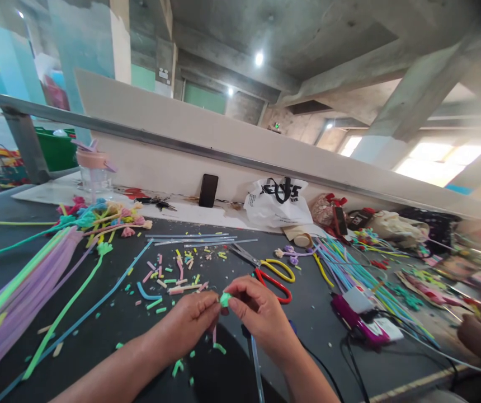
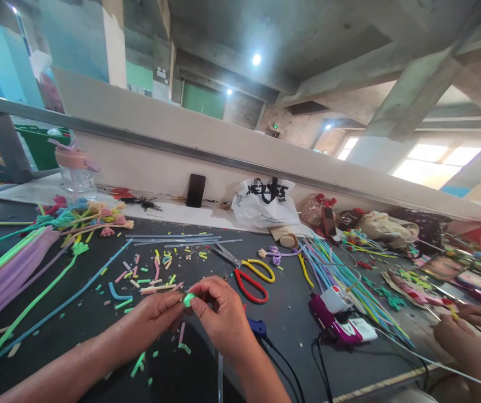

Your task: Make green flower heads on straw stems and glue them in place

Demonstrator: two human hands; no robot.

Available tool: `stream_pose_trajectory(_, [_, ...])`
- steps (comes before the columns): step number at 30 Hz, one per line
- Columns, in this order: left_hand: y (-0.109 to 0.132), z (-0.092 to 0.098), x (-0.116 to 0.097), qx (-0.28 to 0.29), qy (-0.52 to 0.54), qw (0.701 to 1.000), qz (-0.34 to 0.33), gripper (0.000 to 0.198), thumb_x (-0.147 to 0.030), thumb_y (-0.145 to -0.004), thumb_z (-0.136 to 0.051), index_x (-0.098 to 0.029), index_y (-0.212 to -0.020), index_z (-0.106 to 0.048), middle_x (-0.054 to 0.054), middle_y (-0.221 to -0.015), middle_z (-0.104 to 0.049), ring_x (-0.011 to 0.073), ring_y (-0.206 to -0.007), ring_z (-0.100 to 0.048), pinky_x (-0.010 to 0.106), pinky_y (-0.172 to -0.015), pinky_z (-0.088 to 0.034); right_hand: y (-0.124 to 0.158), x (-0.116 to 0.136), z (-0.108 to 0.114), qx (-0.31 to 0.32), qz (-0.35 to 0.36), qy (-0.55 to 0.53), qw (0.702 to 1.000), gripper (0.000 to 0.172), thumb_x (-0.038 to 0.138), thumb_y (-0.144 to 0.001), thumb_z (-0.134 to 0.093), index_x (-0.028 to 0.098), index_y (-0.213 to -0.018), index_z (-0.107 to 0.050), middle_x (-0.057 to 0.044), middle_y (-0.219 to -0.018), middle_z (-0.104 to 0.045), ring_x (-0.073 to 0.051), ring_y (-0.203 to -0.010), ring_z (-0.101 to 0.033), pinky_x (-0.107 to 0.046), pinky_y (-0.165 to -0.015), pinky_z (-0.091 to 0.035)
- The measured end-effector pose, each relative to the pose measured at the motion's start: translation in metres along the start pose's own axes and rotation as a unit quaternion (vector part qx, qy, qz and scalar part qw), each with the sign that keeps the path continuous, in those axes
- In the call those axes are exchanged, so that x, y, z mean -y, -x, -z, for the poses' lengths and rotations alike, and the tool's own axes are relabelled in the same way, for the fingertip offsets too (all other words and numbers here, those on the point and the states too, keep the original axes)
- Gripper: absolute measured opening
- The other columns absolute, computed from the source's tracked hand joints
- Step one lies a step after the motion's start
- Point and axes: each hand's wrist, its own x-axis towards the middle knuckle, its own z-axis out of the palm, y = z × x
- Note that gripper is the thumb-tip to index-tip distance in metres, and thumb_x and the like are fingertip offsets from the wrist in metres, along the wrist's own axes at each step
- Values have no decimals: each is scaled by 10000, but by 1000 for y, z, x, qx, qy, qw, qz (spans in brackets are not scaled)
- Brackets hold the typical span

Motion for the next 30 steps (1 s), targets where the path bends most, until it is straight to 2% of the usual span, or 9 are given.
stream_pose_trajectory(7, [2, -12, 5, -49, 28, 998, 4, 316, -335, -902, -324, -191, -646, -442, -20, -623, -448, 128, -607, -400, 231, -569, -317, -1, -4, -4, -17, -11, -9, 1000, 32, 221, -794, -597, 207, -799, -626, -20, -783, -569, -156, -703, -542, -270, -640, -431])
stream_pose_trajectory(11, [3, -15, 5, -49, 65, 997, 19, 321, -362, -898, -348, -185, -656, -462, -25, -622, -432, 123, -608, -377, 228, -557, -306, -1, -3, -4, -31, -14, -16, 999, 31, 228, -780, -606, 202, -771, -620, -13, -750, -565, -154, -684, -534, -262, -620, -425])
stream_pose_trajectory(15, [3, -17, 6, -48, 168, 983, 47, 332, -409, -883, -400, -178, -650, -448, -37, -625, -396, 104, -604, -343, 211, -540, -285, 0, 0, -4, -37, -24, -38, 998, 57, 256, -772, -624, 199, -770, -628, -12, -743, -569, -150, -681, -526, -255, -617, -420])
stream_pose_trajectory(17, [2, -17, 6, -51, 230, 969, 72, 321, -436, -865, -438, -175, -678, -460, -46, -622, -380, 92, -580, -318, 203, -520, -266, 0, 2, -3, -42, -37, -88, 995, 119, 301, -783, -617, 210, -856, -642, -19, -773, -586, -153, -694, -538, -261, -635, -432])
stream_pose_trajectory(19, [1, -15, 4, -49, 281, 953, 101, 317, -460, -851, -459, -174, -716, -480, -58, -595, -358, 81, -540, -286, 198, -491, -233, 2, 3, -3, -78, -45, -125, 988, 205, 339, -810, -587, 236, -982, -633, -24, -819, -605, -155, -698, -553, -268, -640, -444])
stream_pose_trajectory(21, [1, -13, 0, -44, 324, 938, 117, 324, -473, -843, -472, -171, -730, -493, -67, -560, -338, 74, -508, -255, 197, -472, -203, 3, 3, -3, -144, -25, -92, 985, 182, 325, -825, -572, 248, -974, -644, -28, -829, -618, -159, -690, -559, -273, -636, -445])
stream_pose_trajectory(24, [2, -9, -5, -47, 389, 912, 123, 313, -458, -822, -519, -166, -715, -489, -75, -535, -319, 65, -483, -215, 196, -457, -173, 5, 2, -4, -223, 46, 28, 973, 93, 235, -814, -585, 243, -795, -676, -34, -784, -642, -180, -711, -576, -296, -677, -445])
stream_pose_trajectory(27, [2, -9, -6, -45, 445, 886, 123, 289, -434, -809, -550, -165, -722, -490, -77, -541, -313, 58, -468, -173, 200, -439, -134, 9, 0, -8, -237, 114, 98, 960, 161, 172, -818, -568, 263, -822, -701, -43, -791, -665, -204, -765, -600, -323, -733, -454])
stream_pose_trajectory(30, [2, -10, -3, -37, 466, 876, 118, 276, -419, -824, -539, -162, -729, -505, -70, -541, -330, 56, -459, -192, 205, -432, -127, 12, -3, -14, -210, 160, 169, 950, 304, 137, -835, -538, 288, -1067, -665, -61, -939, -660, -218, -884, -595, -349, -799, -451])
